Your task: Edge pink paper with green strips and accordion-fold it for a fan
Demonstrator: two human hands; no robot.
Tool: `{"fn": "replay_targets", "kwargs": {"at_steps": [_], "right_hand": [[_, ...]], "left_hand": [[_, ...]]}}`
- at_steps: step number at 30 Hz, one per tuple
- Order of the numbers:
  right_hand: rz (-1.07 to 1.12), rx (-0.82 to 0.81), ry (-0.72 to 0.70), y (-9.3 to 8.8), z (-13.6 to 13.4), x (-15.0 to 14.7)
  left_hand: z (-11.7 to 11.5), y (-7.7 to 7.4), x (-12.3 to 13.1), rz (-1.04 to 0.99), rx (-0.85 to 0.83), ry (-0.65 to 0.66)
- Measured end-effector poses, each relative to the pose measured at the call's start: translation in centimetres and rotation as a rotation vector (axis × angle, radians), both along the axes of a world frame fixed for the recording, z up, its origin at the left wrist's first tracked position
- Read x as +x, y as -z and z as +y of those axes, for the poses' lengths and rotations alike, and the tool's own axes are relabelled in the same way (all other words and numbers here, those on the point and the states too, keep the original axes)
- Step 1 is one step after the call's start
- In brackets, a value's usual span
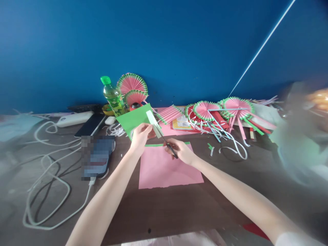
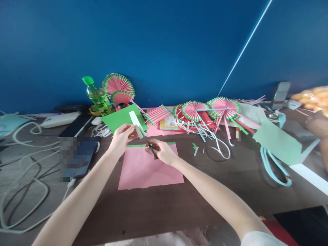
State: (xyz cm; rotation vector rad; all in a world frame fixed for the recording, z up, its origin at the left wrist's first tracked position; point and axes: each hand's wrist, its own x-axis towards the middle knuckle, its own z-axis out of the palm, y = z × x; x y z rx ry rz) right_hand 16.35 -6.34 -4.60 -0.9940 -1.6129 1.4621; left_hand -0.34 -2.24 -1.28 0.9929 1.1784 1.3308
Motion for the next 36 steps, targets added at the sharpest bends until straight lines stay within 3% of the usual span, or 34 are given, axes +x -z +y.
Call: {"fn": "replay_targets", "kwargs": {"at_steps": [9, 23, 30, 36], "right_hand": [[0.044, 0.035, 0.034, 0.0, 0.3, 0.1], [0.001, 0.059, 0.047, -0.1, 0.1, 0.2], [-0.013, 0.045, 0.015, -0.1, -0.1, 0.1], [0.036, 0.023, 0.003, 0.0, 0.2, 0.2]], "left_hand": [[-0.3, 1.1, 1.3, -0.04, -0.025, 0.113], [-0.6, 1.0, 1.3, -0.096, -0.066, 0.228], [-0.2, 0.4, 0.6, 0.009, -0.048, 0.134], [-0.2, 0.5, 0.6, 0.03, -0.016, 0.188]]}}
